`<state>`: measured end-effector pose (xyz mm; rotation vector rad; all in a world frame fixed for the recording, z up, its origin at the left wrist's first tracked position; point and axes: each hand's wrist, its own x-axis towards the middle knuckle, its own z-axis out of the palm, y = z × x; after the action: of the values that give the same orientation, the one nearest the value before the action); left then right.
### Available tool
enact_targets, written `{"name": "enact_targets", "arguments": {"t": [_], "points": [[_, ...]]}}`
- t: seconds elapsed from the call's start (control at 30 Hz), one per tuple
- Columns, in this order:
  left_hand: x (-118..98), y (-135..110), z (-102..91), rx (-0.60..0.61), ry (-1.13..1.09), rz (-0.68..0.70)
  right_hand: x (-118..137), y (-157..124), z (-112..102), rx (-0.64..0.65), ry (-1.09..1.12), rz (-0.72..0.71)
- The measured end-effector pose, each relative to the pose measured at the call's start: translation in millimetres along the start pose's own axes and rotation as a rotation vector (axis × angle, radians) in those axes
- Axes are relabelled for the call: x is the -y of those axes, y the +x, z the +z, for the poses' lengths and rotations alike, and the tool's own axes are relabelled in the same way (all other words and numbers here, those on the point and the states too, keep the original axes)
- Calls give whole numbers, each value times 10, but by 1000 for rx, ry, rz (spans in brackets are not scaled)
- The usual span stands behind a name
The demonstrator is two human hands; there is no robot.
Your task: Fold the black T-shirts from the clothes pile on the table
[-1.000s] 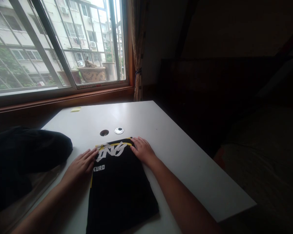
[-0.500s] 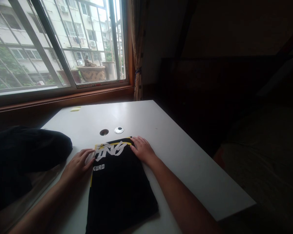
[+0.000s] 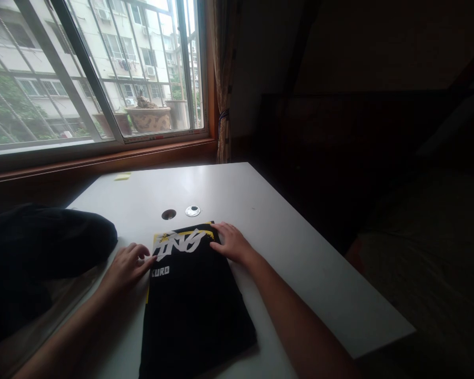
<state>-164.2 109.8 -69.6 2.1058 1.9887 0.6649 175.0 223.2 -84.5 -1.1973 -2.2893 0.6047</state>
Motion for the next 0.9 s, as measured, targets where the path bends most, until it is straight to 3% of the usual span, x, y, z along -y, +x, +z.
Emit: {"name": "enact_targets", "arguments": {"t": [0.27,0.47,0.57,0.7,0.9], "points": [[-32,9,7,122,-8,-11,74,-28,-129,86,248,132],[-13,20,10,149,-124,-42,84,-6,-113,66,268,141],[-27,61,32,115,-136,-50,76,6,-57,-4,238,151],[0,165,97,-18,-85,-44,60,17,42,-149,170,163],[143,157,95,-113,-195,-38,34,11,92,-197,90,-15]]}}
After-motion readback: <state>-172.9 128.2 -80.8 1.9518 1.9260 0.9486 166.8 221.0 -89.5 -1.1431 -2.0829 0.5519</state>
